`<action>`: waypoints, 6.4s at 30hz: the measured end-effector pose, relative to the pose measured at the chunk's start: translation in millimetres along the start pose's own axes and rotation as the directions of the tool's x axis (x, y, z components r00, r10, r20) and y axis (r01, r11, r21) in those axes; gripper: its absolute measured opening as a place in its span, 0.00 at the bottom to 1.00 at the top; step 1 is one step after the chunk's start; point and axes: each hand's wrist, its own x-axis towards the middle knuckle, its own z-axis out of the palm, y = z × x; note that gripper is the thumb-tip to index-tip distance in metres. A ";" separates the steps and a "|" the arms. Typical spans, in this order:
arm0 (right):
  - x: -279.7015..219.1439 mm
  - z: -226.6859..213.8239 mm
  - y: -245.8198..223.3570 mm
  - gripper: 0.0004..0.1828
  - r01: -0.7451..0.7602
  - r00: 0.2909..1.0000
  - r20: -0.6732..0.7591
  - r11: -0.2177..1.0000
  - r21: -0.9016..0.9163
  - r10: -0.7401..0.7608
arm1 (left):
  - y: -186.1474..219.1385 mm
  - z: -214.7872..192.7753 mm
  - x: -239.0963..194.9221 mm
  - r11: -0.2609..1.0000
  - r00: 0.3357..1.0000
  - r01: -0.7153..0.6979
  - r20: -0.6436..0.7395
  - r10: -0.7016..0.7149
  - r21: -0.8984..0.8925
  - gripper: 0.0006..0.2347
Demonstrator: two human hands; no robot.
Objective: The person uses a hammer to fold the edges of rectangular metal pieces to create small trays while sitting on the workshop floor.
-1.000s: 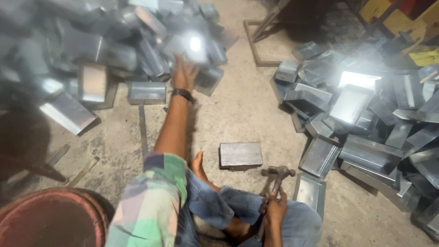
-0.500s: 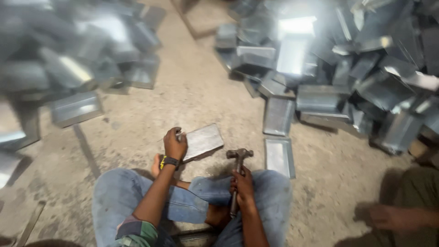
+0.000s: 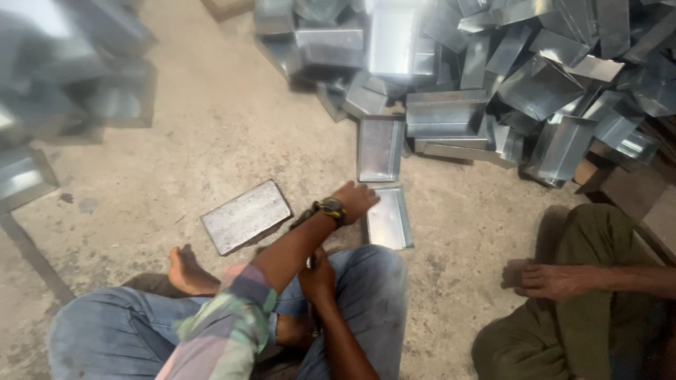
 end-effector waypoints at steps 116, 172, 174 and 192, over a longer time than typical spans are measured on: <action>-67.1 -60.5 -162.9 0.25 0.408 0.883 -0.249 0.913 -0.016 -0.398 | -40.2 -98.7 -237.8 0.433 0.439 0.889 0.010 -0.898 -0.147 0.46; -17.7 -45.5 -138.9 0.24 0.304 0.942 -0.066 0.920 -0.249 -0.330 | -71.4 -108.3 -211.2 0.530 0.530 0.824 -0.058 -0.846 -0.200 0.46; -36.6 -50.8 -138.8 0.24 0.281 0.956 -0.070 0.958 -0.059 -0.284 | -55.2 -100.4 -218.2 0.557 0.553 0.809 -0.079 -0.830 -0.190 0.45; -21.2 -43.8 -119.2 0.24 0.320 0.929 -0.090 0.902 -0.291 -0.359 | 1.8 -94.6 -243.6 0.519 0.550 0.811 0.048 -0.834 -0.272 0.44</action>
